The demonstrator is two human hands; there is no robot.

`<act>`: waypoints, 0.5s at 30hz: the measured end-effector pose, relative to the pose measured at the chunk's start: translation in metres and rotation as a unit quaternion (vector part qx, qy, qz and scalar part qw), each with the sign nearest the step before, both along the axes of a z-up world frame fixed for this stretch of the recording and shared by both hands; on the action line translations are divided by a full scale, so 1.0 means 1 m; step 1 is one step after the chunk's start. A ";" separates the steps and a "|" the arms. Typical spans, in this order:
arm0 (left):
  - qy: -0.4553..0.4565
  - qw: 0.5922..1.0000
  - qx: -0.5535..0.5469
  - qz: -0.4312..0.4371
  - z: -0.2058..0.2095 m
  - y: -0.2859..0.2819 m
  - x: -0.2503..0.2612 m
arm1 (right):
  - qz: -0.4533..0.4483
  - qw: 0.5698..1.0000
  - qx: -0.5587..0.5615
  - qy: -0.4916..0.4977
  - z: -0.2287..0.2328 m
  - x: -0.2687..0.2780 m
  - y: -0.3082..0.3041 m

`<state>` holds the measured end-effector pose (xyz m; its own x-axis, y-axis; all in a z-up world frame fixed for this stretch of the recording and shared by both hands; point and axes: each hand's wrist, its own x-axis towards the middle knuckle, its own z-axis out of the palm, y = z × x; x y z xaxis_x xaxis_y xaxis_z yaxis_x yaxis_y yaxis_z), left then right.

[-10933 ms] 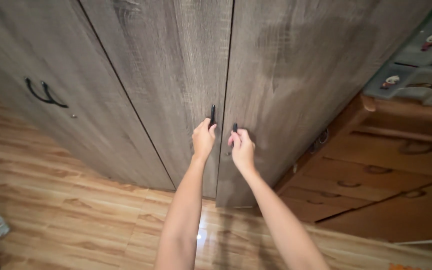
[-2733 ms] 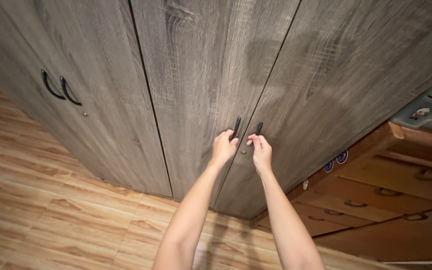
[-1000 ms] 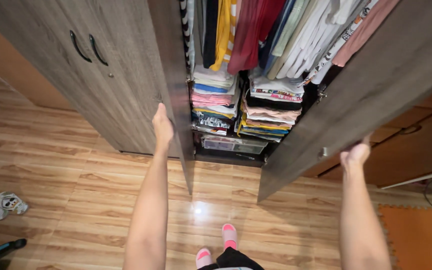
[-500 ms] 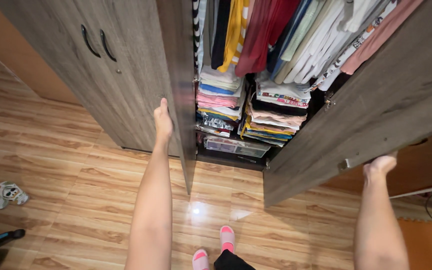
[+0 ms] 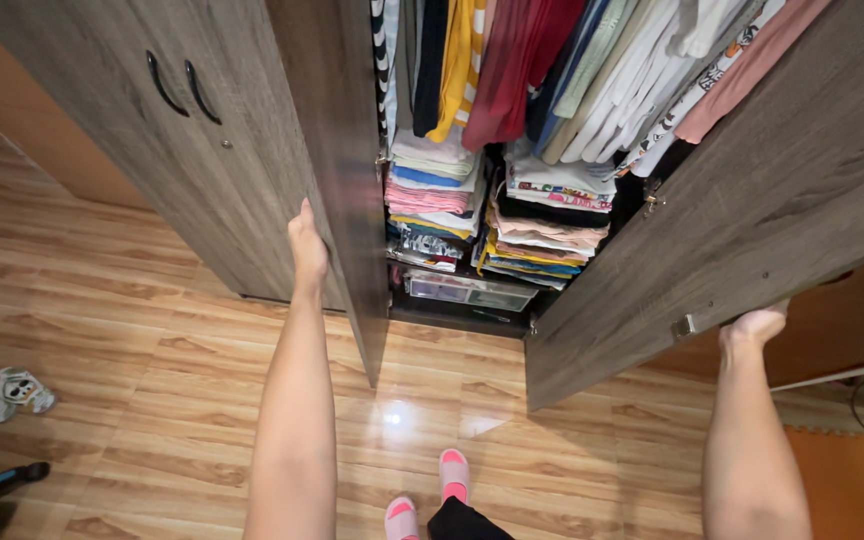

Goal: The person repeatedly opens and closes a wardrobe and multiple drawers, checking contents without removing or rearranging items. The actions include opening plastic storage drawers, a wooden wardrobe with hanging and folded clothes, and several wooden drawers containing miscellaneous items.

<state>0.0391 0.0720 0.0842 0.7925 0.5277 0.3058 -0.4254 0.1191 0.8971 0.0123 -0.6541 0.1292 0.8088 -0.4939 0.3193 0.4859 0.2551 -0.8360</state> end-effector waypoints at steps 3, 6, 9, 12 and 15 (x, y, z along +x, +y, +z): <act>-0.003 1.000 -0.002 -0.005 0.001 -0.002 -0.003 | -0.015 1.000 -0.003 0.019 -0.003 -0.001 -0.001; 0.001 1.000 0.011 -0.002 -0.006 -0.001 0.001 | -0.050 0.997 -0.034 0.046 -0.006 -0.002 0.000; -0.006 0.999 0.021 0.024 -0.018 -0.001 0.007 | -0.058 0.997 -0.042 0.024 -0.009 0.001 0.003; 0.024 0.995 0.029 0.089 -0.022 -0.011 0.013 | -0.055 0.998 0.014 -0.010 -0.017 0.007 0.018; 0.056 0.989 0.046 0.131 -0.017 -0.044 0.008 | -0.104 0.993 0.058 0.023 -0.036 0.009 0.042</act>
